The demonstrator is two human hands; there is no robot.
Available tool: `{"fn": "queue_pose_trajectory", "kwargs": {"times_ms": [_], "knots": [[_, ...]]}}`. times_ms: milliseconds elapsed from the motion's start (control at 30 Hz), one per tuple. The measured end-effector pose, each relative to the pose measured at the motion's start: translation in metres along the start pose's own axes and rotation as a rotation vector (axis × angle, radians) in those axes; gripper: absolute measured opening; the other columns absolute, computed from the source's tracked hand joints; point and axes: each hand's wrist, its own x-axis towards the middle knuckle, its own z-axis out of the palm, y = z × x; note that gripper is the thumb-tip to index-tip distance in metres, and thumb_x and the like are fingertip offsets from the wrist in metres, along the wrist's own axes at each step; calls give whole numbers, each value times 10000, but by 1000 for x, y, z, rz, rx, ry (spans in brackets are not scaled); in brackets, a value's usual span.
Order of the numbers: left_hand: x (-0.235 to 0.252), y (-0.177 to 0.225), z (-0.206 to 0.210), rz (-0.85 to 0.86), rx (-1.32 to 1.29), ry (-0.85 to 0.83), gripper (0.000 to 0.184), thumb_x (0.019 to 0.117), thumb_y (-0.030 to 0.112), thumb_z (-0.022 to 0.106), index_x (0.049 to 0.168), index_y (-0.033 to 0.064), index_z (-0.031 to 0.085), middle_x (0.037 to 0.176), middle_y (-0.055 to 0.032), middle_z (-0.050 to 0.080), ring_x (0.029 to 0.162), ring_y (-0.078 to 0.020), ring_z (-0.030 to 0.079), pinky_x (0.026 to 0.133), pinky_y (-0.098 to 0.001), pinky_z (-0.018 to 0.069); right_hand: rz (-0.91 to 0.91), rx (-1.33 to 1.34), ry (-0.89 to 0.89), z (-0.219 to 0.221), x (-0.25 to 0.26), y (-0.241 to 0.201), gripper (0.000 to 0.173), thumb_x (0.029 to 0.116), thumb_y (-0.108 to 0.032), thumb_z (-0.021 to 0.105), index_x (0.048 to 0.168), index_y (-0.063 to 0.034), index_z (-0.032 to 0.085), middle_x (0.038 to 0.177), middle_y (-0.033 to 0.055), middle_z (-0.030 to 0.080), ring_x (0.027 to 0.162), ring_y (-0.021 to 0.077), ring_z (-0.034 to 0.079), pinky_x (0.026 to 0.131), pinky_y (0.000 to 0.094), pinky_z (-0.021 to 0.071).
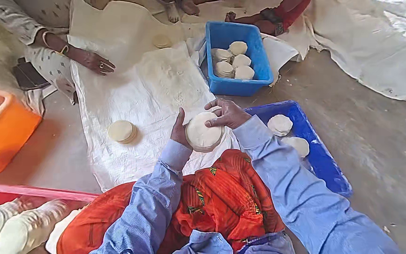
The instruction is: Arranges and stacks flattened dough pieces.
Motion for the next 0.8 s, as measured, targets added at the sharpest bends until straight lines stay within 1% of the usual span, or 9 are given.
{"fn": "queue_pose_trajectory", "kwargs": {"times_ms": [100, 167, 233, 333, 433, 500, 567, 667, 800], "knots": [[3, 8, -9, -58, 64, 43, 687, 1035, 622, 320, 1201, 32, 628, 1057, -161, 711, 964, -276, 706, 840, -489, 584, 40, -160, -32, -1, 20, 5, 649, 771, 31, 843, 1334, 5, 521, 971, 162, 721, 803, 198, 717, 777, 362, 608], [6, 7, -12, -34, 100, 12, 378, 1052, 361, 463, 1175, 48, 633, 1048, -145, 707, 959, -258, 705, 844, -465, 593, 21, -227, -22, 2, 26, 5, 659, 758, 33, 844, 1335, 3, 526, 1001, 181, 718, 838, 235, 713, 804, 408, 600], [7, 4, -7, -25, 148, 76, 238, 1015, 209, 577, 1162, 36, 649, 1015, -140, 707, 907, -240, 707, 808, -434, 603, -64, -241, 9, 5, 27, 4, 596, 783, 17, 818, 1314, 22, 546, 1021, 180, 723, 862, 221, 709, 818, 395, 589], [5, -1, -2, -29, 207, 147, 207, 1018, 183, 581, 1149, 36, 646, 956, -123, 708, 840, -216, 707, 754, -401, 609, -227, -121, 158, 8, 18, 3, 408, 923, -10, 701, 1301, 65, 567, 1199, 195, 687, 1043, 174, 700, 935, 322, 571], [0, 1, -1, 13, 103, 192, 241, 1031, 207, 551, 1178, 31, 626, 985, -157, 700, 861, -267, 708, 755, -464, 610, -139, 75, 404, 6, -2, 18, 340, 1050, -130, 550, 1347, 36, 558, 1305, 184, 644, 1163, 219, 654, 969, 387, 548], [1, 5, 1, 80, 13, 190, 246, 1032, 201, 533, 1202, 41, 608, 1033, -164, 696, 913, -287, 708, 786, -496, 606, -9, 268, 466, 14, -20, 38, 406, 1103, -271, 456, 1362, 24, 559, 1242, 152, 674, 1109, 206, 671, 940, 401, 562], [6, 7, -1, 160, -77, 175, 258, 1042, 198, 501, 1236, 47, 581, 1088, -163, 685, 981, -292, 695, 846, -515, 589, 82, 419, 409, 31, -41, 53, 462, 1109, -346, 414, 1336, 19, 583, 1176, 140, 714, 1049, 196, 696, 911, 396, 569], [11, 6, -5, 225, -148, 157, 276, 1060, 218, 464, 1264, 61, 563, 1140, -164, 673, 1047, -302, 681, 901, -528, 570, 123, 572, 321, 54, -56, 51, 266, 1052, -123, 570, 1248, 48, 624, 1083, 130, 725, 959, 174, 710, 850, 341, 588], [5, 3, -2, 234, -146, 166, 272, 1068, 224, 453, 1256, 64, 566, 1124, -165, 674, 1022, -302, 686, 864, -519, 584, 113, 641, 440, 67, -46, 49, 122, 936, 31, 692, 1047, 61, 650, 888, 105, 722, 739, 137, 710, 686, 271, 602]]}}
